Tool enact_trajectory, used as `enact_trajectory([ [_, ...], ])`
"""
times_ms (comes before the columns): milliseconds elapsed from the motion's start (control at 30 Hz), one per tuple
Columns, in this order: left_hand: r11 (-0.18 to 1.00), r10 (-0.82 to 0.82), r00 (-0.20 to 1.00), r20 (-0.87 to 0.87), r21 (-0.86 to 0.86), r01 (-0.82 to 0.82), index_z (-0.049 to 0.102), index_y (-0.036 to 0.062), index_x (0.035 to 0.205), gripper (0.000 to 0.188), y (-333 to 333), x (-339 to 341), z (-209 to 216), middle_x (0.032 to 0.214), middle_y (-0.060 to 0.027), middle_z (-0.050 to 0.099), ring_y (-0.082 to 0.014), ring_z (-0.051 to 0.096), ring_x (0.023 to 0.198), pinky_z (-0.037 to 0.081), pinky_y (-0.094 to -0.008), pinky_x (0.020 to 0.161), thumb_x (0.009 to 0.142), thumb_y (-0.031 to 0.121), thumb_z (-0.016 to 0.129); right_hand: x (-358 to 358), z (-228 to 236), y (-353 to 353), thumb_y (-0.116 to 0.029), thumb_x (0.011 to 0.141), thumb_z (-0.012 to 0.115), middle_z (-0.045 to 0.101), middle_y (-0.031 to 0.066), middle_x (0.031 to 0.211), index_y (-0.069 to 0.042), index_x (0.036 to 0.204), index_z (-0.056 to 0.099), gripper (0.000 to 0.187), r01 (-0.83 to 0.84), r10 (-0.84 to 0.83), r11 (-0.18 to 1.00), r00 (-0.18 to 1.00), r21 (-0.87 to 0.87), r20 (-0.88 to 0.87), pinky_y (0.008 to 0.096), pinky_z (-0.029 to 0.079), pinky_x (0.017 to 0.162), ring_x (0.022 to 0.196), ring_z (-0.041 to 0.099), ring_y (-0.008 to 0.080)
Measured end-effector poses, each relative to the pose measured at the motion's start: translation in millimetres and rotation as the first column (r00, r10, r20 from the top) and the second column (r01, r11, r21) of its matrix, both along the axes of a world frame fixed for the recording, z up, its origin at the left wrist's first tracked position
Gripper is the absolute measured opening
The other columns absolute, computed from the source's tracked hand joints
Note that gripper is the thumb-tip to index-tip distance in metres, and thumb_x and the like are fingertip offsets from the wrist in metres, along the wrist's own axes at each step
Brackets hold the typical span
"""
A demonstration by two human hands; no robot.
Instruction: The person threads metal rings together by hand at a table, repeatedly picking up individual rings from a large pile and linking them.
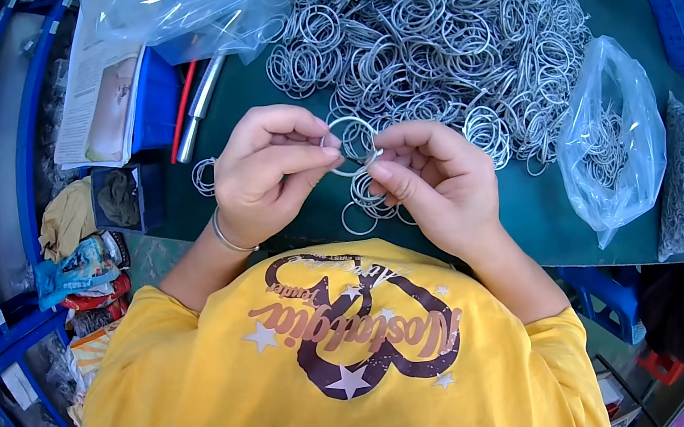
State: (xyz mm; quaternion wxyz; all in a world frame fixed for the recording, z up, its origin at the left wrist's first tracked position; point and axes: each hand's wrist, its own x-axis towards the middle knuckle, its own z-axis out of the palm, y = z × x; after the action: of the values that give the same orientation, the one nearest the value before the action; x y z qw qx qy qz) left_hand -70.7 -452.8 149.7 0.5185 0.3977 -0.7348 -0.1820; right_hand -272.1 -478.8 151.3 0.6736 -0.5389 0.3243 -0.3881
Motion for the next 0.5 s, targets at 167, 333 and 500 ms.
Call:
enact_trajectory([
  [167,0.996,-0.066,0.997,0.031,-0.056,0.068,0.066,-0.0023,0.088,0.021,0.5,1.7,10.3,0.102,-0.0143,0.058,-0.0196,0.066,0.084,0.055,-0.0251,0.069,0.072,-0.016,0.066,-1.7,-1.8,-5.3,0.005,0.086,0.060,0.065,0.0094,0.090,0.004,0.105,0.059,0.019,0.019,-0.026,0.993,0.998,0.113,0.062,0.0209,0.055,0.063,0.076,0.066,0.0126],
  [333,0.998,-0.040,0.997,-0.058,-0.044,0.037,0.064,-0.0026,0.089,0.019,1.0,0.6,12.3,0.095,-0.0151,0.061,-0.0198,0.066,0.076,0.054,-0.0246,0.064,0.073,-0.008,0.071,-2.7,-4.7,-4.3,0.007,0.086,0.059,0.066,0.0109,0.091,0.005,0.105,0.059,0.019,0.030,-0.043,0.993,0.992,0.112,0.115,0.0226,0.056,0.064,0.077,0.067,0.0144],
  [500,0.999,-0.039,0.998,-0.040,-0.016,0.038,0.063,-0.0027,0.089,0.019,1.1,4.5,14.1,0.090,-0.0152,0.063,-0.0200,0.066,0.076,0.053,-0.0250,0.064,0.073,-0.010,0.071,-0.1,3.3,-1.4,0.010,0.083,0.061,0.065,0.0093,0.087,0.005,0.100,0.062,0.018,0.123,-0.119,0.992,0.990,-0.043,0.074,0.0215,0.054,0.065,0.076,0.065,0.0132],
])
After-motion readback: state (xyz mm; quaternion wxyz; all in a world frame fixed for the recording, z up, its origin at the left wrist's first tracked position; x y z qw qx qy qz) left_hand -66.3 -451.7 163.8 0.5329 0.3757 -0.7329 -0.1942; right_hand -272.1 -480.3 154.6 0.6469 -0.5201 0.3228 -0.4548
